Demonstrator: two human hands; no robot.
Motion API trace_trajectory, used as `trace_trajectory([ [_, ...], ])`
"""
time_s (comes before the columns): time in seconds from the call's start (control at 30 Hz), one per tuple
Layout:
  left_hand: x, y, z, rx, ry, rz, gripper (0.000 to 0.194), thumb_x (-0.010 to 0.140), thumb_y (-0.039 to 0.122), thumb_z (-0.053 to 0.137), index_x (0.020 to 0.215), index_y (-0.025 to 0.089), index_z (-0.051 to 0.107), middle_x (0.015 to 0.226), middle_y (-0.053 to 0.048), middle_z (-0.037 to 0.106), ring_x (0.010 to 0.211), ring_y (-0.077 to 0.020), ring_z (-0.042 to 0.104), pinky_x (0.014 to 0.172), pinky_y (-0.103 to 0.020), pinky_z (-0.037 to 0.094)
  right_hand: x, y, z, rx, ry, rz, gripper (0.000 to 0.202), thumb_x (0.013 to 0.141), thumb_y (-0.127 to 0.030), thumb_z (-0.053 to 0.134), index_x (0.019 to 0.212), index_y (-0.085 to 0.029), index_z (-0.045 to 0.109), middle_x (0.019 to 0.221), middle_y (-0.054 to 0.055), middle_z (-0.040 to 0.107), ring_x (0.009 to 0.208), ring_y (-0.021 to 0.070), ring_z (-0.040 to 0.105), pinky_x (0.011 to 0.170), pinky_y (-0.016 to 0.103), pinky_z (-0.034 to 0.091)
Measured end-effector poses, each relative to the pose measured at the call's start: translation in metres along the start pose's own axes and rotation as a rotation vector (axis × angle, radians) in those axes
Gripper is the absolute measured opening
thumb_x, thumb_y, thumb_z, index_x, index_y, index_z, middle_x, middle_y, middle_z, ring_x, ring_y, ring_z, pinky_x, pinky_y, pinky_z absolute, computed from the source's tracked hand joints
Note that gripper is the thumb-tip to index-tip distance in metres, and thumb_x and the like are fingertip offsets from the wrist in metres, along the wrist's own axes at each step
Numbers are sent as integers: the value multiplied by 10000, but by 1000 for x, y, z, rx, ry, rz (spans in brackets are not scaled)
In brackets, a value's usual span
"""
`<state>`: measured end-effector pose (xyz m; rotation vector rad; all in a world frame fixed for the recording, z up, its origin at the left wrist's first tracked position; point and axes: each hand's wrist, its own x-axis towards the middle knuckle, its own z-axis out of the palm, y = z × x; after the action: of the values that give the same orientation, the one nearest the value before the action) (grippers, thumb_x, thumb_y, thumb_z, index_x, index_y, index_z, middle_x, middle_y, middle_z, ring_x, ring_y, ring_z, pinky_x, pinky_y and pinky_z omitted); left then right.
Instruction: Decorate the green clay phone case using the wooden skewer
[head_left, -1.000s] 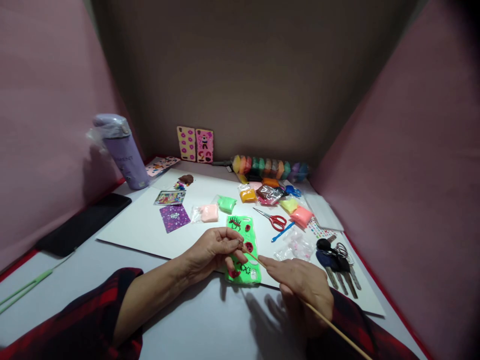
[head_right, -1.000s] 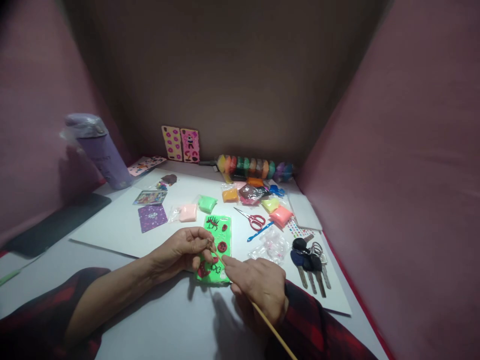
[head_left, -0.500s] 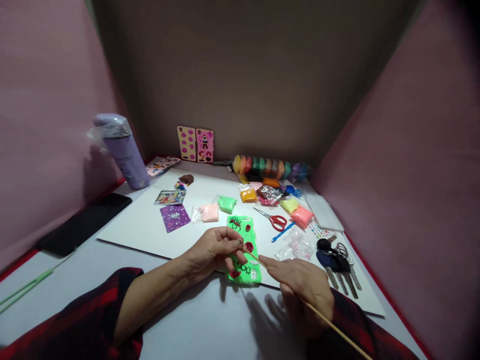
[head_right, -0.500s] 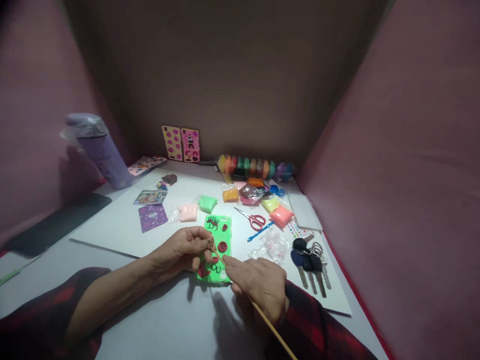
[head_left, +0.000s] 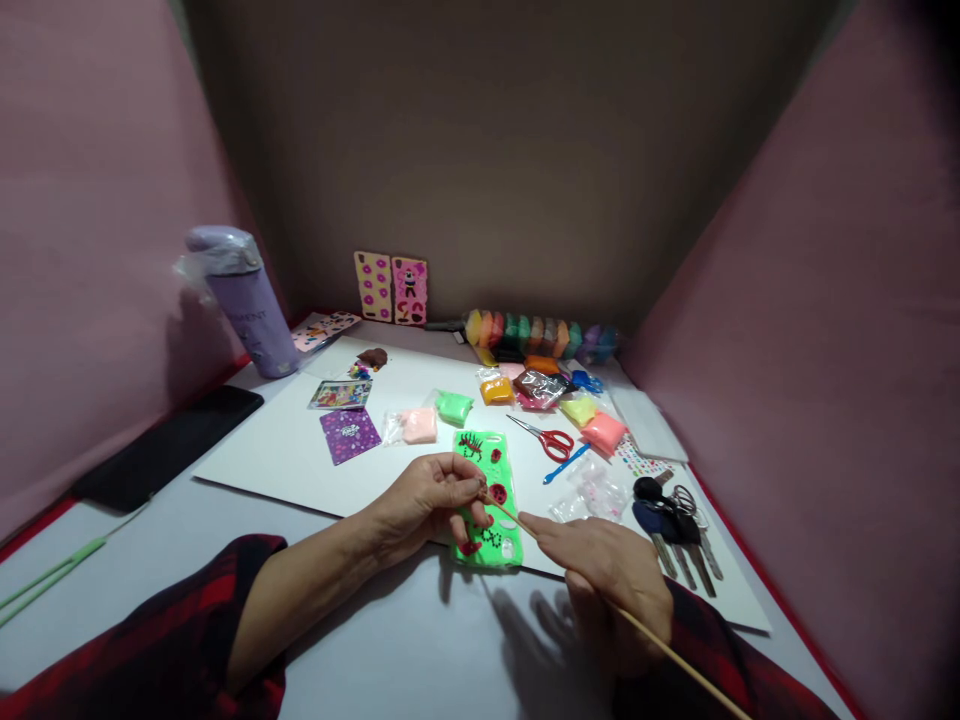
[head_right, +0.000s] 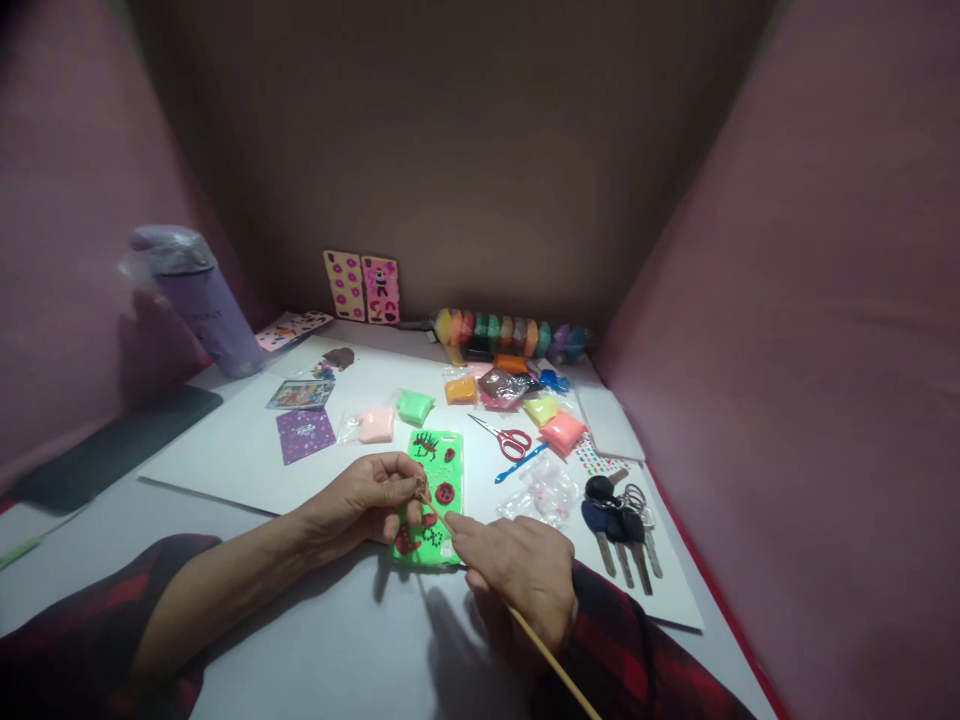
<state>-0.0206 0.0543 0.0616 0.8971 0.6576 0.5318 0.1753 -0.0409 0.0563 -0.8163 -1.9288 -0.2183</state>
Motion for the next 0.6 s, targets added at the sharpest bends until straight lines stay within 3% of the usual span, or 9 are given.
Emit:
trace_trajectory([
  [0.4, -1, -1, -1, -1, -38, 13, 215, 774, 279, 674, 853, 130, 541, 666, -65, 689, 412, -102, 589, 446, -200, 468, -2, 0, 1, -8, -3, 14, 281, 883, -169, 396, 1089, -164, 586, 989, 98, 719, 703, 163, 687, 552, 295, 524],
  [0.6, -2, 0, 1, -16, -9, 8, 281, 742, 277, 710, 932, 124, 569, 620, -41, 664, 406, -98, 577, 437, -199, 472, -1, 1, 0, -2, -7, 33, 283, 882, -188, 392, 1087, -179, 586, 988, 90, 722, 714, 166, 697, 573, 294, 537],
])
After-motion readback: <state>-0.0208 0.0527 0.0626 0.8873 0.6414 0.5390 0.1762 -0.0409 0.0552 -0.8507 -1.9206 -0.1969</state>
